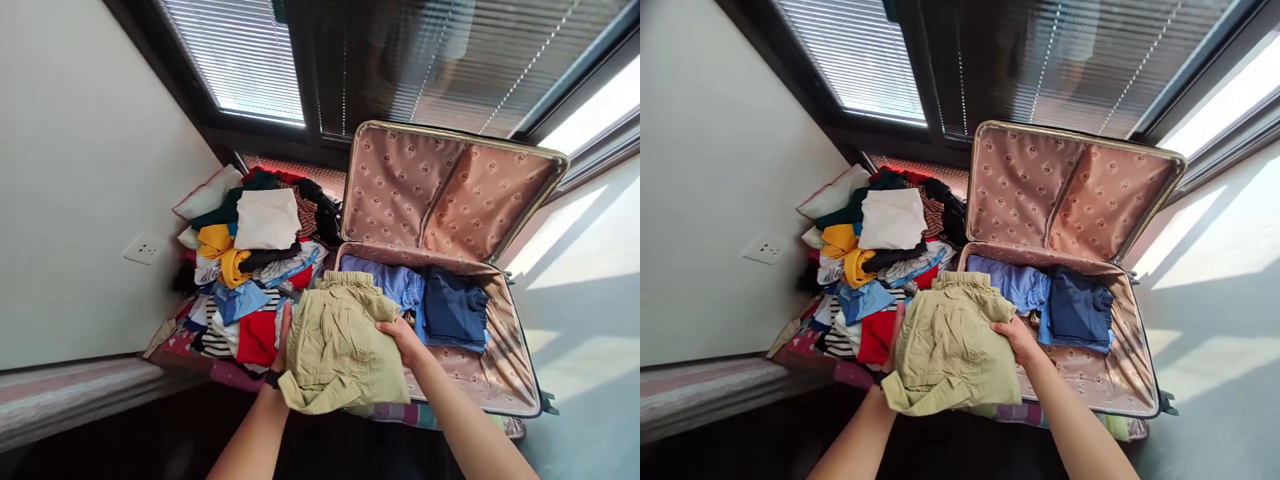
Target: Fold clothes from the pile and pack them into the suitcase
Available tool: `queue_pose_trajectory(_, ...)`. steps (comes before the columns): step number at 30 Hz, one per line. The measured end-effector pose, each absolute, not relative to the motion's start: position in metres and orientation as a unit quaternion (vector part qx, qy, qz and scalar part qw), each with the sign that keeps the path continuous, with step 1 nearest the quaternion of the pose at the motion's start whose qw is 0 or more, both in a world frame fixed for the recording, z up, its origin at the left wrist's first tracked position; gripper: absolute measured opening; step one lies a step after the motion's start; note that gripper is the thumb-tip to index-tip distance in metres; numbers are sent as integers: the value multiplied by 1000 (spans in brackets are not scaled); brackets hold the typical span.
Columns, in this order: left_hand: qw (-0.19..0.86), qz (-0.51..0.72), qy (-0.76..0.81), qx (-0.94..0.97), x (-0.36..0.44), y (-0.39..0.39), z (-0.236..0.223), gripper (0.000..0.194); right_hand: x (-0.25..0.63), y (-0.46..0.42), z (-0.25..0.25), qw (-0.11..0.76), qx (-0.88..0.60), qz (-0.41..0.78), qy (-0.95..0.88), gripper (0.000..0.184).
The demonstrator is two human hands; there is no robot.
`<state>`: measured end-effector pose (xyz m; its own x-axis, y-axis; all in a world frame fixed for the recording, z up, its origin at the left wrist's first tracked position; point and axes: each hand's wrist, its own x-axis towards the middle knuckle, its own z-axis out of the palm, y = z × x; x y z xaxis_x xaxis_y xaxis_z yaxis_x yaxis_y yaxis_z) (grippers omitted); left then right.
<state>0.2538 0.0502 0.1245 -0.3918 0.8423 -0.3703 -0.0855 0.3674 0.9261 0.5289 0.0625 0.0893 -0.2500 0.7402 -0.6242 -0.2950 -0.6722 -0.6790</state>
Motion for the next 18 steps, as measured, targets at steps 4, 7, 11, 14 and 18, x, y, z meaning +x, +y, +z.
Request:
queue_pose_trajectory(4, 678, 434, 559, 198, 295, 50, 104, 74, 590, 42, 70, 337, -555, 733, -202, 57)
queue_pose_trajectory(7, 756, 350, 527, 171, 341, 49, 78, 72, 631, 30, 59, 342, -574, 718, -195, 56)
queue_pose_trajectory(11, 741, 343, 536, 214, 414, 61, 49, 60, 696, 28, 48, 354, -602, 687, -202, 59)
queue_pose_trajectory(14, 724, 353, 524, 277, 483, 85, 36, 55, 763, 45, 41, 373, -630, 641, -231, 64)
queue_pose_trajectory(18, 704, 381, 477, 364, 586, 131, 14, 55, 852, 87, 29, 378, -741, 457, -315, 64)
